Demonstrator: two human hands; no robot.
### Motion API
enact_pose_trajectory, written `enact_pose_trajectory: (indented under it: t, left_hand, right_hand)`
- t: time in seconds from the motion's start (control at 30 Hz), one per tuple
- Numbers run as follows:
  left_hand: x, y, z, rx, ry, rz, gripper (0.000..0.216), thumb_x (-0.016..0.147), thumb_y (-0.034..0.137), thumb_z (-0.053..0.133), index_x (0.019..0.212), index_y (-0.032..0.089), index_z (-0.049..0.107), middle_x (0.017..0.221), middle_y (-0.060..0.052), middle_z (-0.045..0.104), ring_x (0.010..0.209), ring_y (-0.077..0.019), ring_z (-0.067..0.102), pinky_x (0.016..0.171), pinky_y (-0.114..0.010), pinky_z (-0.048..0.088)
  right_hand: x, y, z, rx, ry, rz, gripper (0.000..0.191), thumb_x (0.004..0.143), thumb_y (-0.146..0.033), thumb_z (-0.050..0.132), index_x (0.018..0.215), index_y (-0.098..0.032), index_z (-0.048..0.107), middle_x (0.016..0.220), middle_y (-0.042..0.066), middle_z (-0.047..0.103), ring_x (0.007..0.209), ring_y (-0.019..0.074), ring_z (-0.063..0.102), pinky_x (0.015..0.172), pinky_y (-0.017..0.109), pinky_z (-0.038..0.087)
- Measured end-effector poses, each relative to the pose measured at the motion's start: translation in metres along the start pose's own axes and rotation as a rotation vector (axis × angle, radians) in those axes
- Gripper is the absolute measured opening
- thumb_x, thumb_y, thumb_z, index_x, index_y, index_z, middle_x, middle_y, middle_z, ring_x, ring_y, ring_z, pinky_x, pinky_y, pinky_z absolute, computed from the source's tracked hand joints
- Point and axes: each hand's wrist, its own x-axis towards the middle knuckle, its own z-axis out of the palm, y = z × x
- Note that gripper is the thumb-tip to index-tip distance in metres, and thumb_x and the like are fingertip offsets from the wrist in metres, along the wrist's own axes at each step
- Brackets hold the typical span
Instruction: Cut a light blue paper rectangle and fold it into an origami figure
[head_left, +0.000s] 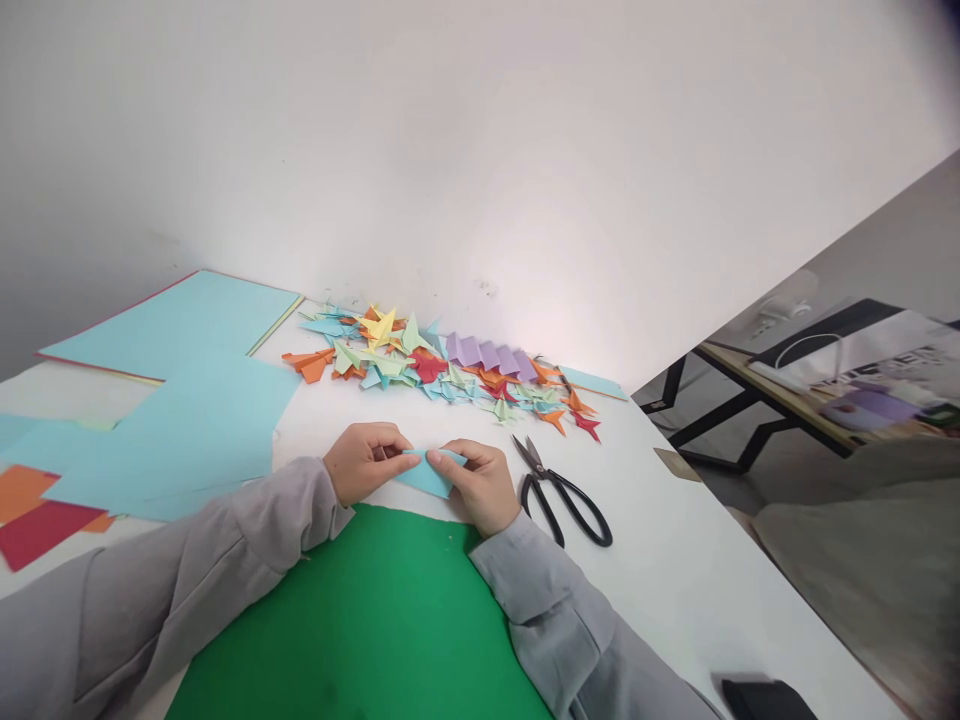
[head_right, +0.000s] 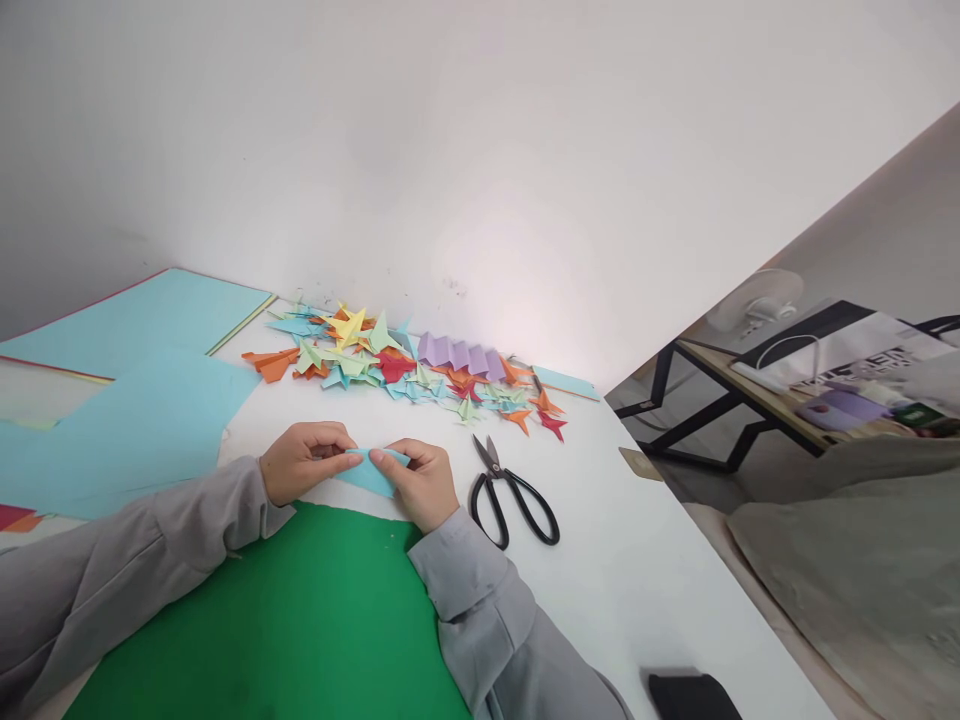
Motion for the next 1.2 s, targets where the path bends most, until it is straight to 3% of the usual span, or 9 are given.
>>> enact_pose_trajectory:
  t: [0.2,0.33,0.47,0.63,0.8,0.93,1.1,1.2]
  left_hand:
    - [0.000,-0.001,-0.001,0.014,-0.060,0.100,0.021,0.075,0.025,0.054,0.064,0.012,0.066,0.055,0.003,0.046,0.052,-0.0079,0.039,0.050,-0.021,0.031]
    - [0.000,-0.003,-0.001,0.016,-0.084,0.136,0.022,0.075,0.025,0.054,0.062,0.012,0.066,0.054,0.003,0.044,0.051,-0.0078,0.039,0.050,-0.021,0.030]
    - [0.001,-0.002,-0.001,0.012,-0.073,0.141,0.021,0.074,0.024,0.054,0.061,0.012,0.065,0.053,0.003,0.043,0.051,-0.0076,0.039,0.049,-0.021,0.030]
    - [0.003,0.001,-0.001,0.002,-0.030,0.084,0.020,0.073,0.024,0.055,0.060,0.012,0.065,0.052,0.003,0.044,0.049,-0.0073,0.040,0.048,-0.021,0.031]
    - [0.002,-0.002,-0.001,-0.044,-0.014,-0.004,0.019,0.072,0.027,0.056,0.062,0.012,0.064,0.054,0.003,0.049,0.044,-0.0072,0.045,0.046,-0.021,0.036]
    - [0.002,-0.006,-0.004,-0.069,0.047,-0.070,0.021,0.071,0.031,0.057,0.062,0.013,0.062,0.051,0.003,0.051,0.042,-0.0081,0.047,0.044,-0.021,0.038]
    - [0.001,-0.005,-0.004,-0.059,0.083,-0.074,0.021,0.072,0.031,0.058,0.063,0.012,0.062,0.050,0.002,0.053,0.043,-0.0086,0.049,0.044,-0.021,0.040]
    - [0.001,-0.004,-0.003,-0.098,0.060,-0.076,0.021,0.071,0.032,0.059,0.064,0.012,0.063,0.048,0.002,0.053,0.042,-0.0084,0.048,0.044,-0.021,0.041]
  right_hand:
    - [-0.005,-0.011,0.006,-0.115,-0.068,-0.045,0.022,0.062,-0.038,0.072,0.065,-0.017,0.067,0.058,0.000,0.061,0.050,0.0102,0.049,0.046,0.022,0.039]
    - [-0.009,-0.014,0.008,-0.085,-0.108,0.072,0.029,0.063,-0.044,0.070,0.061,-0.017,0.062,0.045,-0.005,0.050,0.032,0.0072,0.040,0.030,0.020,0.028]
    - [-0.008,-0.008,0.007,-0.031,-0.116,0.115,0.030,0.062,-0.044,0.071,0.060,-0.016,0.062,0.039,-0.007,0.045,0.028,0.0063,0.036,0.027,0.019,0.023]
    - [-0.002,0.001,0.006,0.050,0.062,0.034,0.028,0.059,-0.039,0.074,0.054,-0.015,0.061,0.045,-0.004,0.050,0.043,0.0065,0.039,0.039,0.020,0.031]
    - [0.003,0.007,0.004,0.179,0.126,0.047,0.035,0.062,-0.041,0.073,0.048,-0.016,0.054,0.040,-0.007,0.040,0.041,0.0049,0.031,0.040,0.020,0.026]
    - [0.004,0.006,0.002,0.298,0.087,0.088,0.036,0.066,-0.049,0.067,0.054,-0.017,0.055,0.043,-0.006,0.046,0.041,0.0065,0.039,0.043,0.021,0.033]
    - [0.002,-0.003,0.004,0.178,-0.163,0.139,0.030,0.052,-0.035,0.079,0.068,-0.016,0.062,0.053,-0.003,0.060,0.050,0.0102,0.053,0.052,0.023,0.043]
    - [0.002,-0.004,0.005,0.143,-0.191,0.135,0.027,0.055,-0.036,0.078,0.064,-0.015,0.062,0.052,-0.001,0.062,0.047,0.0105,0.053,0.050,0.024,0.044]
